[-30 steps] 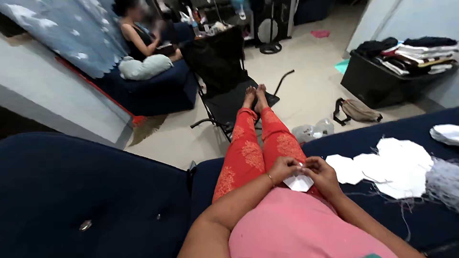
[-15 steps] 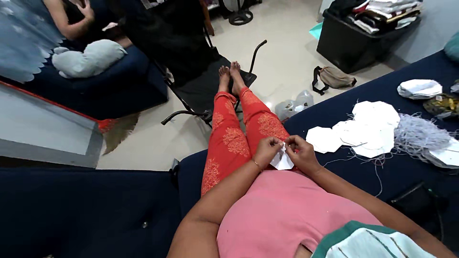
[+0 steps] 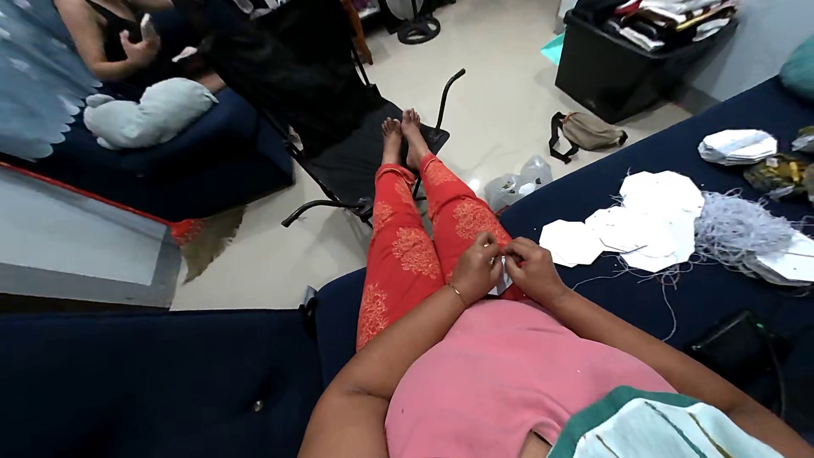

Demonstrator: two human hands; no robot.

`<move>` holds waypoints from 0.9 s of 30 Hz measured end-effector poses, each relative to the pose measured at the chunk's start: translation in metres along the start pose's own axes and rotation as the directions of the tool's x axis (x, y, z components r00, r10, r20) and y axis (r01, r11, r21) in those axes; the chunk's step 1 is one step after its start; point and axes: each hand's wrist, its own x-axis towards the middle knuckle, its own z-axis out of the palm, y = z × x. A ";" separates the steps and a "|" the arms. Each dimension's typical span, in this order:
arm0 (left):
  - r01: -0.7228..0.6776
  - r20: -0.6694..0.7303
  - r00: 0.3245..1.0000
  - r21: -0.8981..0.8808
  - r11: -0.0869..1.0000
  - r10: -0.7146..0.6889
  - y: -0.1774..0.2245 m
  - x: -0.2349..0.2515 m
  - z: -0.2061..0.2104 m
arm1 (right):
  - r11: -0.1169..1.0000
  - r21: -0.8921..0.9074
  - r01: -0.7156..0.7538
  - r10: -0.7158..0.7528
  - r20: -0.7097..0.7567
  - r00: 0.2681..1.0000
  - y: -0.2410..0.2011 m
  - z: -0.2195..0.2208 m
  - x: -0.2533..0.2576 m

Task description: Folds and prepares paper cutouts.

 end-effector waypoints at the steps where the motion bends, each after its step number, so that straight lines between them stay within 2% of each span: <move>1: -0.004 0.003 1.000 -0.029 1.000 0.004 -0.001 0.000 0.000 | 1.000 0.014 0.013 -0.012 -0.024 1.000 0.000 0.000 -0.001; 6: -0.024 0.002 1.000 -0.306 0.952 0.026 -0.013 0.001 -0.001 | 0.989 0.140 0.051 -0.045 -0.042 0.998 0.005 0.002 -0.003; 10: 0.037 -0.004 0.999 -0.561 0.827 -0.048 -0.021 0.000 0.000 | 0.925 0.375 -0.057 0.042 0.047 0.998 0.006 -0.004 -0.001; 13: 0.090 0.026 0.995 -0.661 0.745 -0.097 -0.021 0.000 -0.001 | 0.847 0.506 -0.166 0.137 0.093 0.986 0.003 -0.008 0.000; 17: 0.098 0.022 0.993 -0.670 0.736 -0.113 -0.020 0.001 -0.001 | 0.864 0.476 -0.163 0.160 0.049 0.986 0.004 -0.009 -0.004; 27: 0.032 -0.018 0.999 -0.536 0.844 -0.050 -0.020 0.001 -0.003 | 0.959 0.280 -0.049 0.044 0.025 0.999 0.002 -0.014 -0.008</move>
